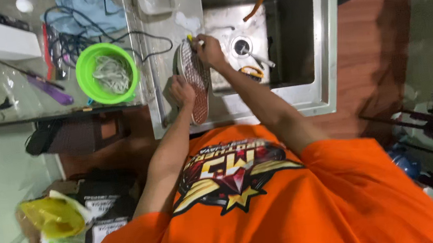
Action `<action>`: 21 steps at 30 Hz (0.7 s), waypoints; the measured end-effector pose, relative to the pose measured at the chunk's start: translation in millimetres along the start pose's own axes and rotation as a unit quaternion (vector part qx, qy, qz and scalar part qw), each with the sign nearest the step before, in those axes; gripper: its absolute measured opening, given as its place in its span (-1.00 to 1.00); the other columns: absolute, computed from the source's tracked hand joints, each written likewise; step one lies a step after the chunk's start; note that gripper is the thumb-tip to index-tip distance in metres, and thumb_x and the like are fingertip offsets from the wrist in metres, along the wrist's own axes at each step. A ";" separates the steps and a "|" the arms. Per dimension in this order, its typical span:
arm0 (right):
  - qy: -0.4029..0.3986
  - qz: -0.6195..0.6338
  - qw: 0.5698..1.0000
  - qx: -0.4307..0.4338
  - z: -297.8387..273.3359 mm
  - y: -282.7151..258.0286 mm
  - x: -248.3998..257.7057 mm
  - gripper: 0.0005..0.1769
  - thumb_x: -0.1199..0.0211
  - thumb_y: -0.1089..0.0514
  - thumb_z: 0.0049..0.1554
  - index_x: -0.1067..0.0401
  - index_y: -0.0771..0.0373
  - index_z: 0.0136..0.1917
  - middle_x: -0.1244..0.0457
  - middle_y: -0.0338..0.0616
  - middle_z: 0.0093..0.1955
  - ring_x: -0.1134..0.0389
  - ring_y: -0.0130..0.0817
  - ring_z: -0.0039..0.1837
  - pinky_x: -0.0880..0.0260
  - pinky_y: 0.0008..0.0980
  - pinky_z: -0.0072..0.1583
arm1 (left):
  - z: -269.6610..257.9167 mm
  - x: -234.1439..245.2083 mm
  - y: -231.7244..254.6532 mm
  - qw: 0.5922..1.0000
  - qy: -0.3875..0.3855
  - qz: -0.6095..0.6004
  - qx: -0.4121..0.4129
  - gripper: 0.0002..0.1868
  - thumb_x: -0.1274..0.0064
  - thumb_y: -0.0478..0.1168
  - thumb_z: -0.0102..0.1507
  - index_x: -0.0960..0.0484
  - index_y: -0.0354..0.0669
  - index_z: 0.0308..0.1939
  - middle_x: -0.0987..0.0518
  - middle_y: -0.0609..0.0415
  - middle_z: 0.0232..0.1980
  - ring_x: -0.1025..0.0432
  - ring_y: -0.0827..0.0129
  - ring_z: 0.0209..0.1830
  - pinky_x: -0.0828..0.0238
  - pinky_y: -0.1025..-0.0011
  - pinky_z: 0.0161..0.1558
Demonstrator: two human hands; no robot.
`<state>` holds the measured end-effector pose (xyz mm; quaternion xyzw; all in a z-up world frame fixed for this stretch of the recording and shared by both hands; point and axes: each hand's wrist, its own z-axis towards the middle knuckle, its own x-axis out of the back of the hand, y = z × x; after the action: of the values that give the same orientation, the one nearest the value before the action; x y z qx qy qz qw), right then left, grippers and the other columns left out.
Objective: The person cleans the sole of a shoe by hand using a small brush and soapy water in a sink.
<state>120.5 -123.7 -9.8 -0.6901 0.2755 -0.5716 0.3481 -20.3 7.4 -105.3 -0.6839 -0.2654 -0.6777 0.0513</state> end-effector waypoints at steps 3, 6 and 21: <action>-0.037 -0.025 0.999 -0.007 -23.7 -14.1 28.2 -0.73 -0.12 0.03 0.25 -0.54 0.10 0.12 -0.38 0.06 -0.37 -0.51 0.09 -0.14 -0.47 0.11 -0.07 | 8.6 38.3 31.3 0.927 -0.047 -0.313 0.203 -0.45 0.39 0.14 0.55 -0.45 -0.07 0.41 -0.53 -0.02 0.39 -0.41 0.03 0.39 -0.25 0.01 0.40; -0.027 0.049 0.998 0.024 -42.6 -13.8 39.9 -0.75 -0.12 0.29 0.22 -0.57 0.16 0.09 -0.41 0.34 -0.13 -0.42 0.43 0.06 -0.31 0.23 0.37 | -0.3 43.1 32.0 0.938 -0.107 -0.244 0.224 -0.42 0.43 0.18 0.52 -0.48 0.02 0.43 -0.50 0.01 0.45 -0.37 0.04 0.44 -0.11 0.10 0.51; -0.011 0.083 0.996 -0.026 -63.9 -17.4 19.6 -0.78 -0.21 0.19 0.27 -0.60 0.00 0.13 -0.27 -0.11 -0.51 -0.43 -0.04 -0.29 -0.01 0.25 0.54 | 1.7 16.9 21.1 0.850 -0.023 -0.452 0.270 -0.49 0.16 0.19 0.47 -0.56 0.00 0.31 -0.58 -0.10 0.27 -0.44 0.00 0.35 -0.27 0.10 0.39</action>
<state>61.3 -139.0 22.4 -0.6800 0.3428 -0.5261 0.3787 -10.7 -4.9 -83.2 -0.4633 -0.7189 -0.5115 -0.0836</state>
